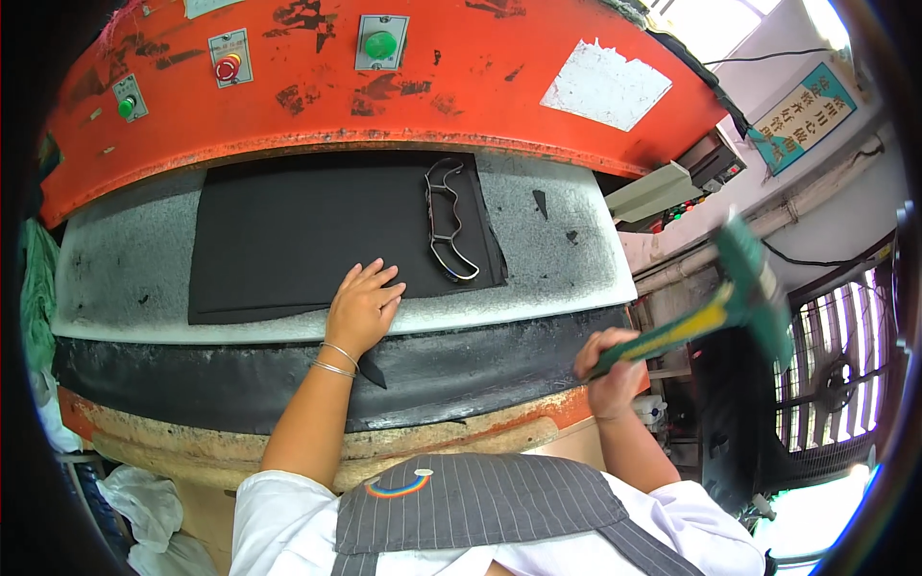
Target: Cutting shoe component shapes out of black material using a die-cutting machine, metal dies, a hammer, and scissors.
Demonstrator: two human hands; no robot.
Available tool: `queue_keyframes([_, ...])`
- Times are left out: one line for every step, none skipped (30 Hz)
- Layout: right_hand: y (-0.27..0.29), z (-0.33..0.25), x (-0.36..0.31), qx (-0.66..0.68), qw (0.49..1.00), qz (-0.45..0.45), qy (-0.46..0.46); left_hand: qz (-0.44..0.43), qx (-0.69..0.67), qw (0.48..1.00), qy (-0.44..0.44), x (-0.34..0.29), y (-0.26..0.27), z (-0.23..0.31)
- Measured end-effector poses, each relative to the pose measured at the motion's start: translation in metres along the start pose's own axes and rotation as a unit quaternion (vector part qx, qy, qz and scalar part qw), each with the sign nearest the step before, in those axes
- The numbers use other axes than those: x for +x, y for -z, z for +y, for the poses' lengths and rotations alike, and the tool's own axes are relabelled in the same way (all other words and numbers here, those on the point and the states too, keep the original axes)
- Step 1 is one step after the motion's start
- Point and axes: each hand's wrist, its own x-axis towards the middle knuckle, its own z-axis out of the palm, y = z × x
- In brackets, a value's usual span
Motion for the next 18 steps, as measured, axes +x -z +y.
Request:
queue_keyframes([0.021, 0.028, -0.021, -0.064, 0.995, -0.048, -0.06, 0.0, -0.007, 1.0, -0.002, 0.004, -0.002, 0.003])
queue_keyframes([0.032, 0.041, -0.03, -0.126, 0.98, -0.099, -0.122, 0.001, -0.012, 1.0, 0.0, 0.005, -0.004, 0.004])
queue_keyframes([0.023, 0.042, -0.021, -0.263, 0.923, -0.161, -0.229, 0.002, -0.011, 1.0, 0.002, 0.005, -0.006, 0.004])
queue_keyframes([0.01, 0.04, -0.014, -0.391, 0.833, -0.215, -0.328, 0.007, -0.007, 1.0, 0.0, 0.002, -0.006, 0.001])
queue_keyframes([0.008, 0.038, -0.014, -0.405, 0.837, -0.186, -0.318, 0.011, -0.004, 1.0, -0.003, -0.001, -0.006, -0.001])
queue_keyframes([0.009, 0.038, -0.011, -0.407, 0.838, -0.188, -0.309, 0.02, -0.002, 1.0, -0.003, 0.003, -0.007, -0.005])
queue_keyframes([0.017, 0.034, -0.02, -0.435, 0.829, -0.213, -0.279, 0.012, -0.004, 1.0, -0.003, 0.0, -0.008, -0.004])
queue_keyframes([0.024, 0.029, -0.027, -0.461, 0.818, -0.238, -0.247, 0.003, -0.006, 1.0, -0.003, -0.001, -0.009, -0.004])
queue_keyframes([0.026, 0.02, -0.036, -0.476, 0.796, -0.28, -0.248, 0.001, -0.008, 1.0, -0.001, -0.001, -0.006, -0.001])
queue_keyframes([0.025, 0.014, -0.04, -0.476, 0.795, -0.281, -0.251, -0.001, -0.009, 1.0, 0.001, -0.001, -0.004, -0.001])
queue_keyframes([0.02, 0.007, -0.043, -0.529, 0.734, -0.362, -0.223, -0.001, -0.007, 1.0, 0.001, -0.001, -0.003, -0.001])
queue_keyframes([0.017, 0.002, -0.044, -0.576, 0.664, -0.437, -0.191, 0.002, -0.007, 1.0, -0.002, 0.0, -0.003, -0.001])
queue_keyframes([0.011, 0.005, -0.045, -0.568, 0.652, -0.466, -0.188, 0.001, -0.008, 1.0, -0.002, 0.0, -0.003, -0.002])
queue_keyframes([0.002, 0.006, -0.041, -0.568, 0.651, -0.467, -0.189, 0.0, -0.01, 1.0, 0.0, -0.001, -0.002, -0.003])
queue_keyframes([-0.009, 0.007, -0.029, -0.58, 0.629, -0.493, -0.159, 0.001, -0.01, 1.0, 0.003, -0.002, -0.002, -0.005])
queue_keyframes([-0.021, 0.009, -0.016, -0.591, 0.606, -0.517, -0.128, 0.003, -0.009, 1.0, 0.005, -0.002, -0.002, -0.005])
queue_keyframes([-0.033, 0.017, 0.0, -0.559, 0.673, -0.481, -0.054, 0.004, -0.011, 1.0, 0.004, -0.001, -0.001, -0.004])
queue_keyframes([-0.045, 0.031, 0.016, -0.52, 0.732, -0.44, 0.019, 0.005, -0.013, 1.0, 0.004, -0.001, -0.002, -0.004])
